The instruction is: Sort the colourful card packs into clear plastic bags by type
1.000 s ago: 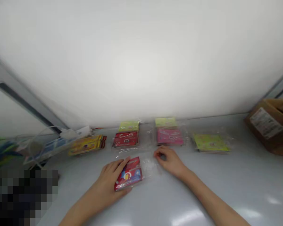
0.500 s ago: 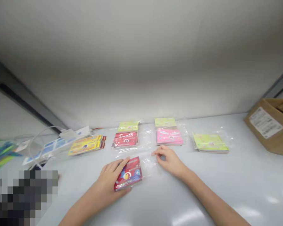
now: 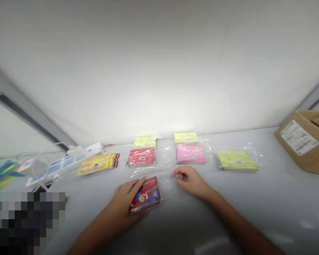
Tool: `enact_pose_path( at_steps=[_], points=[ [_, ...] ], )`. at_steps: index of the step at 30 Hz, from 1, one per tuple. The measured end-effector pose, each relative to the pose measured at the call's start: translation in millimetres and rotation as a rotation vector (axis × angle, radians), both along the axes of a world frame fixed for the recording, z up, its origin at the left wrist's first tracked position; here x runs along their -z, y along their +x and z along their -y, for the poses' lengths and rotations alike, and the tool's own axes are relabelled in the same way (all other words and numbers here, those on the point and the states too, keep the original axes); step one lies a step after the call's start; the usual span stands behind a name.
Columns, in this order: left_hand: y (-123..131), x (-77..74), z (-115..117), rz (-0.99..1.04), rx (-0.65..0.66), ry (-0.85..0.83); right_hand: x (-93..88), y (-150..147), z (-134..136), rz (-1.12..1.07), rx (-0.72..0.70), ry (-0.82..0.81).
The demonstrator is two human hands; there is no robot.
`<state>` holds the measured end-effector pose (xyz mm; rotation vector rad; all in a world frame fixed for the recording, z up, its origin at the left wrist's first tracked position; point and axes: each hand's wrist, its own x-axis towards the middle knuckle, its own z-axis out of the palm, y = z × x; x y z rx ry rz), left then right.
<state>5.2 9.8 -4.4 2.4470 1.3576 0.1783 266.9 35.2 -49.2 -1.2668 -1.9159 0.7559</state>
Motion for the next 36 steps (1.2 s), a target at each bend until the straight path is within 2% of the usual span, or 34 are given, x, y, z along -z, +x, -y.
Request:
enact_pose_path(
  at_steps=[8,18,29,36],
  points=[
    [-2,3.5,0,0.019,0.018,0.015,1.7,2,-2,-0.098,0.049,-0.089],
    [0,1.4,1,0.01,0.003,0.009,0.6,2,0,-0.241,0.039,-0.086],
    [-1,1.2,-1,0.014,-0.006,0.003,-8.1,-1,6,-0.346,-0.045,-0.1],
    [-1,2.7,-1,0.011,-0.002,0.006,-17.6,-2,13,-0.219,-0.212,-0.166]
  ],
)
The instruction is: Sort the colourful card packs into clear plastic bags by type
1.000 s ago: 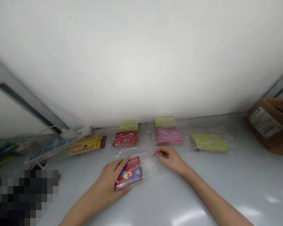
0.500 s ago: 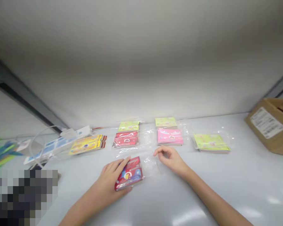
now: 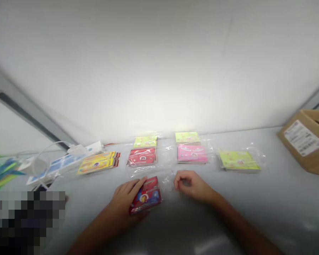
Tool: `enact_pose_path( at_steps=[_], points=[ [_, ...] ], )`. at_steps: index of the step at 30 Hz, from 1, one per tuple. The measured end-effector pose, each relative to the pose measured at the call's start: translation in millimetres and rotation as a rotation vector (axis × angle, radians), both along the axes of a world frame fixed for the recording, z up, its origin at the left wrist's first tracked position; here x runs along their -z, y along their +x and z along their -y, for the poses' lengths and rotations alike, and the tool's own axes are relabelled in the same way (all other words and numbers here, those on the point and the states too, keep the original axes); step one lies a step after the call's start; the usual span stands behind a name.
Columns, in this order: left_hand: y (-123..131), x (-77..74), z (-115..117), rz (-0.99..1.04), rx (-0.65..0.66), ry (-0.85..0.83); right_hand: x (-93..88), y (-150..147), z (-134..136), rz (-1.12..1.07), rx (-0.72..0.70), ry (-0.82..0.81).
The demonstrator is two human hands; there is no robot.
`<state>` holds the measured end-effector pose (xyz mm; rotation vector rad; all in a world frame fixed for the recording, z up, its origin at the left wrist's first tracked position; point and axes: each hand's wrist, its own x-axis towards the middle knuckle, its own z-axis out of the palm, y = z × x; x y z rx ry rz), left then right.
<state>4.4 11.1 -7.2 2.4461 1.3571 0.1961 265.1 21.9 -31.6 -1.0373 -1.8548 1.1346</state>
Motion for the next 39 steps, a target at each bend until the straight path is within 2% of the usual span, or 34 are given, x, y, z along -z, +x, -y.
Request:
enact_pose_path(
  at_steps=[20,39],
  points=[
    [-1,3.7,-1,-0.019,0.007,0.004,5.8,-14,4,0.173,-0.039,0.117],
    [1,-0.6,0,-0.017,0.002,-0.001,3.0,-9,4,0.124,-0.067,0.0]
  ],
)
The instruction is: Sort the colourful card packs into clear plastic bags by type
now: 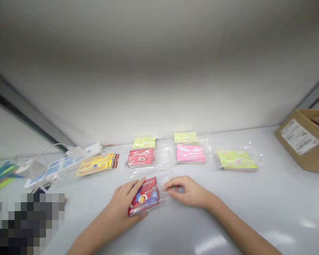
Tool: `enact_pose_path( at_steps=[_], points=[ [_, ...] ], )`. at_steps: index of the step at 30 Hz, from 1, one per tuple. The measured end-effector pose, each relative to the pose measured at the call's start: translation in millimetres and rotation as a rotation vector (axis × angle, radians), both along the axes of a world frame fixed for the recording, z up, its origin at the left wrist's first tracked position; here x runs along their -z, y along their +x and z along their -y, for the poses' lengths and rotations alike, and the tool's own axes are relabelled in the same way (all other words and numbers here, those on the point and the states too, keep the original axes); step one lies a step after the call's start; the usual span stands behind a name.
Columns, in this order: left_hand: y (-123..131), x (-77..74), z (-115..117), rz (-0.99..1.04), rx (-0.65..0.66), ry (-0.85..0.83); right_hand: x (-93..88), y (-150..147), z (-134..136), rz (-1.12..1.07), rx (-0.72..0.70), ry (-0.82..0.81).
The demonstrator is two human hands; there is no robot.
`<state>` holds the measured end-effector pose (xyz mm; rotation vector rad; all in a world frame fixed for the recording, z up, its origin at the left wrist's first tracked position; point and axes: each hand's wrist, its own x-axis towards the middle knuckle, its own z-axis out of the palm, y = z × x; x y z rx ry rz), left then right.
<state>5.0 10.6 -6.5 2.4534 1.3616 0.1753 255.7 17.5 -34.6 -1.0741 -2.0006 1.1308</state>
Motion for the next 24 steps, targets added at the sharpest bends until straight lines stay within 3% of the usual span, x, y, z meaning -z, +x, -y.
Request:
enact_pose_path(
  at_steps=[7,16,19,24],
  points=[
    [0,0.5,-1,0.005,0.003,0.003,-1.3,0,1,-0.095,-0.042,0.02],
    [-1,2.2,-1,0.011,0.013,0.023,-3.0,4,1,-0.113,0.007,0.044],
    [-1,0.6,0,0.007,0.004,0.008,0.6,4,-3,-0.12,0.121,0.071],
    [-1,-0.2,0,0.017,0.002,0.013,11.0,9,-13,-0.122,0.465,0.17]
  ],
)
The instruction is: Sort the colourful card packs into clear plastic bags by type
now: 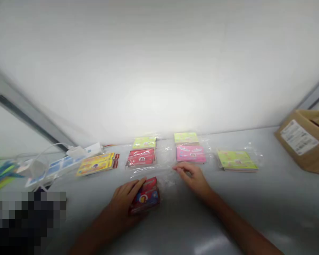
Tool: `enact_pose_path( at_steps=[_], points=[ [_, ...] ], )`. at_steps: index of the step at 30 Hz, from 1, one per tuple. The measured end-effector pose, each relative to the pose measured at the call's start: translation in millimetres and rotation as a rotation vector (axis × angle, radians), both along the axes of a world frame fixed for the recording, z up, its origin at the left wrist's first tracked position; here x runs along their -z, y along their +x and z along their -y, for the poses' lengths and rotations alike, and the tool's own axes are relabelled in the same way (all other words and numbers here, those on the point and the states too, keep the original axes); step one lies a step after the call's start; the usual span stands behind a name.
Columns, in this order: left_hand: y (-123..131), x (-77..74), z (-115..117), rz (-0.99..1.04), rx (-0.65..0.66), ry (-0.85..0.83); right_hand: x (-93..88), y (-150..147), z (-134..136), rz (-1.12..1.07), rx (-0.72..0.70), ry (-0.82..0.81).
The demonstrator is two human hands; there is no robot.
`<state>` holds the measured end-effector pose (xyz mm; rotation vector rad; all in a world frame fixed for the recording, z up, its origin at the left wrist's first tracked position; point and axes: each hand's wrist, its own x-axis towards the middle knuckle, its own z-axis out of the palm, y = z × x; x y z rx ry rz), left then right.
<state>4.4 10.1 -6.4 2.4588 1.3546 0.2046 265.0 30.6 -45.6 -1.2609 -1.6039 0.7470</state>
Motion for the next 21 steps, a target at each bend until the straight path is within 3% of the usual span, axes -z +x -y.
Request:
enact_pose_path(
  at_steps=[4,12,21],
  points=[
    [-0.7,0.7,-0.2,-0.014,-0.002,-0.009,4.9,4.2,-6.3,0.046,0.062,0.069],
    [-0.1,-2.0,0.8,-0.027,-0.009,-0.014,9.8,2.3,-9.8,0.256,-0.085,0.118],
    [-2.6,-0.1,1.9,-0.024,-0.005,0.002,11.5,-0.5,-8.8,0.374,-0.196,0.067]
  ],
)
